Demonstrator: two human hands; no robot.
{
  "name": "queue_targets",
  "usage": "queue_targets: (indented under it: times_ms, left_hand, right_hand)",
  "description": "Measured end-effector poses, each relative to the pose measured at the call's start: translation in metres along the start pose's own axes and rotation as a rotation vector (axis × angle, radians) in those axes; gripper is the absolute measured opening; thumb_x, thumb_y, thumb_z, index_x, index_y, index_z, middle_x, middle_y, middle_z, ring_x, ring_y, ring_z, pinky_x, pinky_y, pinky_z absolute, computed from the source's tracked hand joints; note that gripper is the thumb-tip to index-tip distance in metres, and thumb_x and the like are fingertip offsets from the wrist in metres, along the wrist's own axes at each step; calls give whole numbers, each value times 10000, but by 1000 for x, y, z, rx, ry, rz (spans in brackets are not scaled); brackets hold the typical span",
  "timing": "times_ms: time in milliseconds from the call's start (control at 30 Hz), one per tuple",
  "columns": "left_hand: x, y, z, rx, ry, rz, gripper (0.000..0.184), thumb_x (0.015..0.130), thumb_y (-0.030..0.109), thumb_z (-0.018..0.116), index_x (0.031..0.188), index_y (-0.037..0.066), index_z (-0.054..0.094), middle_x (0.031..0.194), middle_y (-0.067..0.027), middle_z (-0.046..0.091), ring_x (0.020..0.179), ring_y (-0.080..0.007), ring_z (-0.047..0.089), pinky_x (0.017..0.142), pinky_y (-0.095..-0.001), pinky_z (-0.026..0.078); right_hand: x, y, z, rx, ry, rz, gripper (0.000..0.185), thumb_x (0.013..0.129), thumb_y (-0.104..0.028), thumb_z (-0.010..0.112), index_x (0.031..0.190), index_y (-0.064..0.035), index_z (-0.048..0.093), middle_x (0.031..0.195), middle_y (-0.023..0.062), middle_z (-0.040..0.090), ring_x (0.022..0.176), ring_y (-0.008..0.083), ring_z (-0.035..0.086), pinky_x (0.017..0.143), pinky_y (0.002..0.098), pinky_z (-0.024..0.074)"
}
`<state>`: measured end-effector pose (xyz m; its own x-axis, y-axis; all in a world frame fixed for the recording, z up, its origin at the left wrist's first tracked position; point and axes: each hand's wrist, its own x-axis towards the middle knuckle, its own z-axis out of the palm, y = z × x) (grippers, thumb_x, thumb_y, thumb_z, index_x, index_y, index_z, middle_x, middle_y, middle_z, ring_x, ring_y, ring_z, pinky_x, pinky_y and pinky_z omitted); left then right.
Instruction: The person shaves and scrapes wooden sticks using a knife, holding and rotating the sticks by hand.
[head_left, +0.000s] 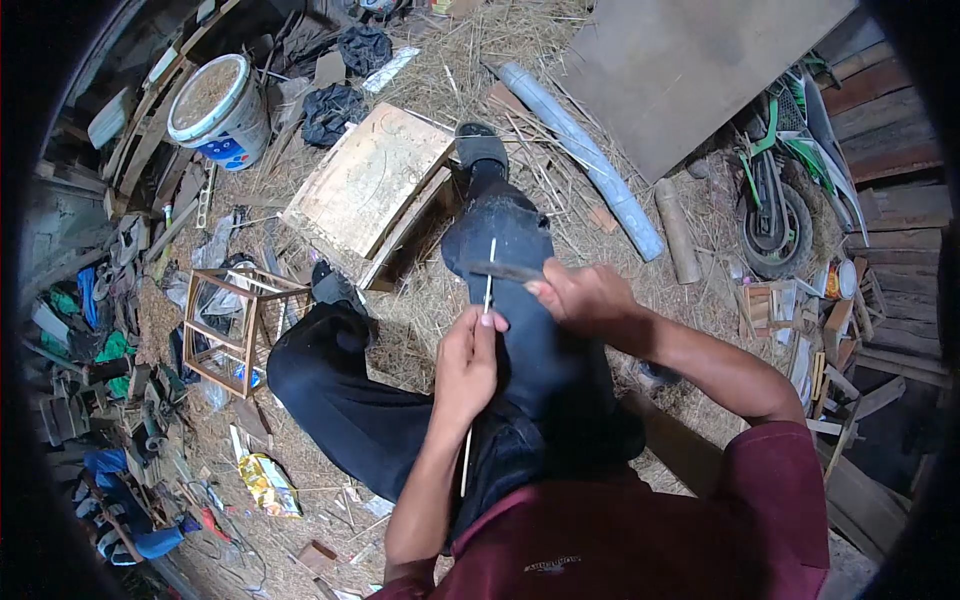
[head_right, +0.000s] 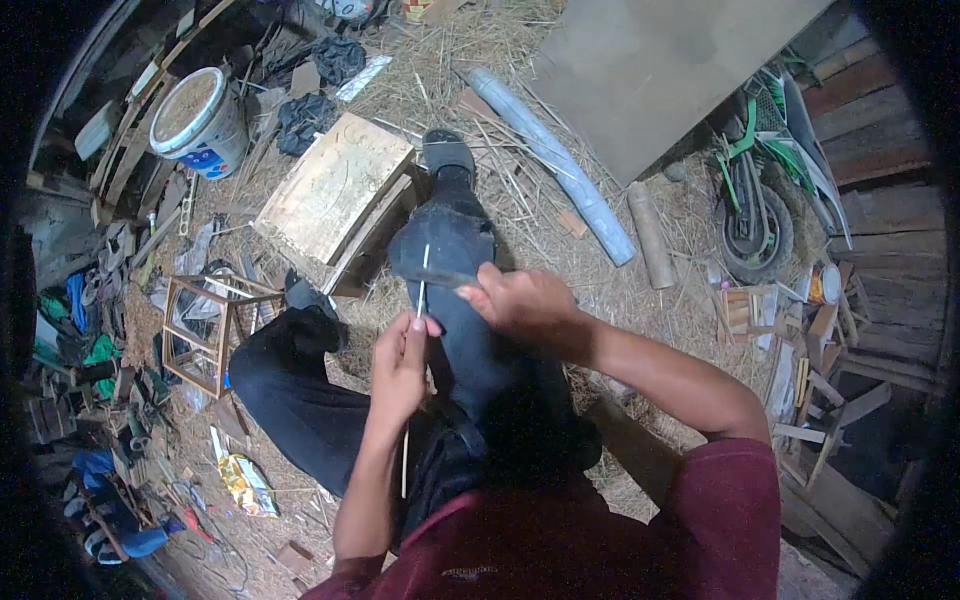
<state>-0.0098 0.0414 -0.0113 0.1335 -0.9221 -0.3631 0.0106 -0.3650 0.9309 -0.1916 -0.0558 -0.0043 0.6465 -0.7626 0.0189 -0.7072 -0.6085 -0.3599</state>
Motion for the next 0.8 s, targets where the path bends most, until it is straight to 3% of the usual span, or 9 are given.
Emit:
queue_targets:
  times_ms: [67, 100, 233, 367, 467, 567, 667, 700, 800]
  left_hand:
    - [23, -1, 7, -10, -16, 162, 250, 1006, 169, 439, 862, 18, 577, 643, -9, 464, 581, -74, 401, 523, -280, 338]
    - [29, 5, 7, 20, -35, 61, 258, 1002, 170, 430, 864, 12, 579, 661, -49, 511, 605, -99, 440, 559, -303, 377]
    - [23, 6, 12, 121, 27, 205, 256, 1003, 165, 429, 846, 21, 571, 628, -13, 460, 559, -85, 396, 515, -286, 336]
    - [-18, 12, 6, 39, -61, 4, 274, 1016, 179, 424, 823, 39, 560, 591, 67, 357, 537, -22, 315, 474, -245, 239]
    - [-27, -2, 5, 35, -28, -47, 268, 1027, 199, 433, 850, 61, 580, 612, 91, 401, 528, -5, 330, 472, -217, 232]
    - [-4, 7, 8, 76, 53, 59, 249, 1015, 166, 462, 836, 42, 583, 613, 75, 436, 531, -13, 356, 475, -223, 254]
    - [24, 3, 13, 188, 92, 173, 199, 980, 144, 489, 893, -4, 589, 600, -66, 540, 501, -80, 455, 471, -285, 346]
    - [23, 14, 14, 333, 98, 168, 165, 964, 125, 501, 916, -12, 578, 662, -140, 598, 522, -124, 525, 495, -314, 394]
    - [15, 14, 16, 303, 97, 166, 158, 972, 117, 488, 918, -2, 576, 619, -106, 553, 499, -114, 478, 480, -312, 371]
  right_hand:
    - [-1, -3, -5, -19, -46, -44, 398, 975, -396, 480, 803, -41, 531, 514, 162, 576, 490, 372, 625, 426, 469, 500]
    - [-1, -4, -7, -26, -69, -66, 397, 974, -395, 481, 808, -39, 531, 511, 164, 575, 489, 373, 625, 427, 469, 501]
    - [2, 5, 0, -25, -40, -16, 395, 975, -396, 480, 833, -32, 532, 508, 166, 572, 484, 377, 621, 421, 467, 494]
    - [8, 14, 9, 6, 60, 57, 398, 979, -405, 469, 855, -32, 529, 524, 173, 580, 491, 385, 620, 427, 474, 490]
    - [3, 4, 6, 41, -8, 101, 390, 980, -403, 466, 860, -36, 524, 537, 174, 585, 507, 389, 623, 447, 478, 496]
    - [1, -4, -5, 40, -72, 28, 380, 978, -397, 471, 858, -40, 519, 543, 172, 586, 519, 390, 626, 465, 479, 503]
    - [-3, -2, -6, 6, -80, -45, 382, 962, -404, 499, 837, -44, 520, 520, 154, 574, 493, 367, 621, 443, 462, 498]
    - [-3, -1, -5, -9, -64, -52, 384, 957, -408, 507, 828, -47, 519, 508, 146, 567, 479, 355, 619, 431, 453, 494]
    - [-4, 1, 3, -85, 6, -87, 386, 946, -414, 528, 801, -57, 515, 476, 120, 544, 435, 320, 604, 391, 424, 476]
